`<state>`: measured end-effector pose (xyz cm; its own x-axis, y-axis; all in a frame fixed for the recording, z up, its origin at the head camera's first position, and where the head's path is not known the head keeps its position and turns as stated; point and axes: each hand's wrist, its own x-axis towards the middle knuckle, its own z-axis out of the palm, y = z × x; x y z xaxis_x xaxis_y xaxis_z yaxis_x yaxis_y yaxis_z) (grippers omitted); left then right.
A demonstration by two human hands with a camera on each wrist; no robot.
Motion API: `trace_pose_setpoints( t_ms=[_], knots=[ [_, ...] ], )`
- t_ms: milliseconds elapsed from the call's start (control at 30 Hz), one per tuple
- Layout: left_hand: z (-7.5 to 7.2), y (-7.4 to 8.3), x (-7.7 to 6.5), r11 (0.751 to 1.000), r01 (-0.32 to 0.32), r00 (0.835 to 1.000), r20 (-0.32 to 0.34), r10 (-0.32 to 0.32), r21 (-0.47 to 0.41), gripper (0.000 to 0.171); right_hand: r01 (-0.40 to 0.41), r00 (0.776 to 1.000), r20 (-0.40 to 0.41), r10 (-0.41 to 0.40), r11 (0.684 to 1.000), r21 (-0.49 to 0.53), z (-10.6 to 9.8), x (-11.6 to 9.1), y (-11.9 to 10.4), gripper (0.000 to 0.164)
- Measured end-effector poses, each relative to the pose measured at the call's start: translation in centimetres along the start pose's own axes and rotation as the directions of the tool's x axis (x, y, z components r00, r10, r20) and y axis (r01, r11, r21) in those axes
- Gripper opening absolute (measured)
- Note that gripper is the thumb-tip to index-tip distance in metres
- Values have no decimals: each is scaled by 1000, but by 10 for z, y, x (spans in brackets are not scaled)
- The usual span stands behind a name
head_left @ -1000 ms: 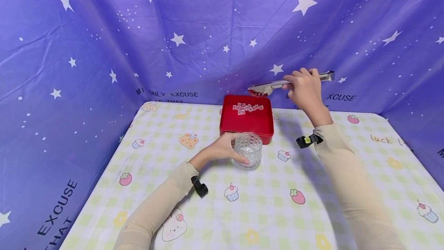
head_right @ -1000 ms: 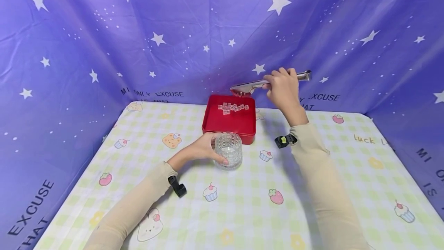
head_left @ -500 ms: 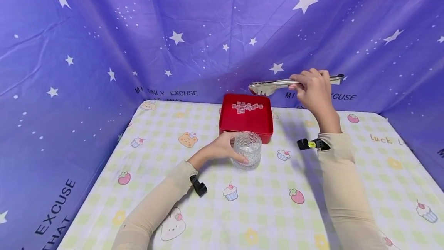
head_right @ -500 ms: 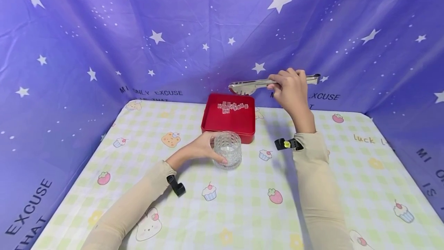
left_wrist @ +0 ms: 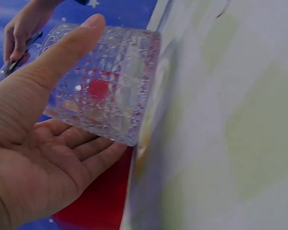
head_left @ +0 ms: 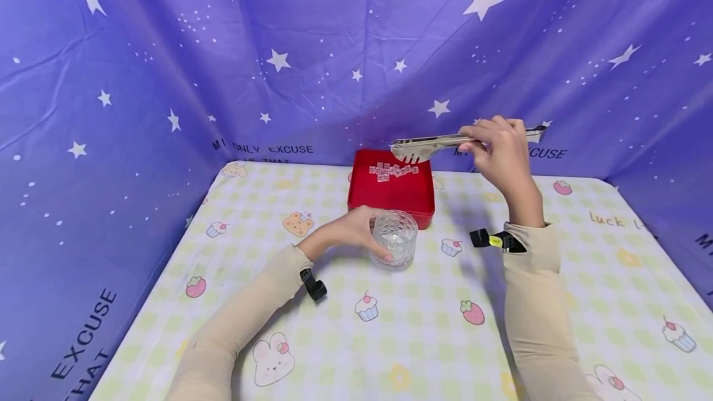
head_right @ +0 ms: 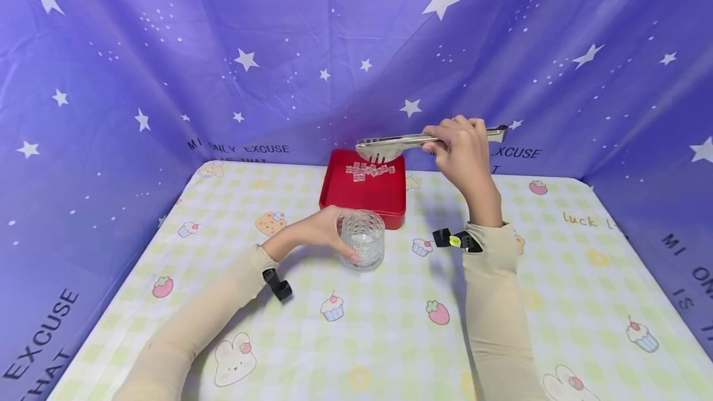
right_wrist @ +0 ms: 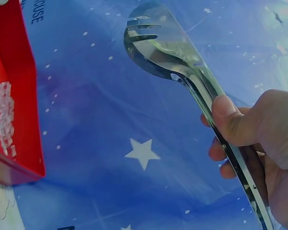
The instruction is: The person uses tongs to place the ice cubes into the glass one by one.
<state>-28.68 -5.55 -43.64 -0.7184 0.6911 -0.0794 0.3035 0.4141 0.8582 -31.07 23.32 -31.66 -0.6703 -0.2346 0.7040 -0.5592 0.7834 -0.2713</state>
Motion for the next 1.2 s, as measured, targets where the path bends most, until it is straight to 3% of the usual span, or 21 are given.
trace_pose_setpoints(
  t_ms=[233, 533, 833, 1200],
  knots=[
    [-7, 0, 0, 1000, 12, 997, 71, -12, -4, 66, 40, 999, -10, -40, 999, 36, -5, -6, -8, 20],
    [-8, 1, -2, 1000, 7, 997, 78, -6, -19, 67, 41, 998, 40, -43, 998, 54, -15, -8, -10, 19],
    [-7, -2, -1, 999, 7, 997, 77, -3, -53, 66, 90, 989, 108, -96, 994, 54, -22, -10, -8, 20],
    [-10, -3, 4, 999, -23, 996, 84, 25, -31, 66, 122, 960, 249, -131, 991, 54, -27, -12, -13, 24]
  ],
)
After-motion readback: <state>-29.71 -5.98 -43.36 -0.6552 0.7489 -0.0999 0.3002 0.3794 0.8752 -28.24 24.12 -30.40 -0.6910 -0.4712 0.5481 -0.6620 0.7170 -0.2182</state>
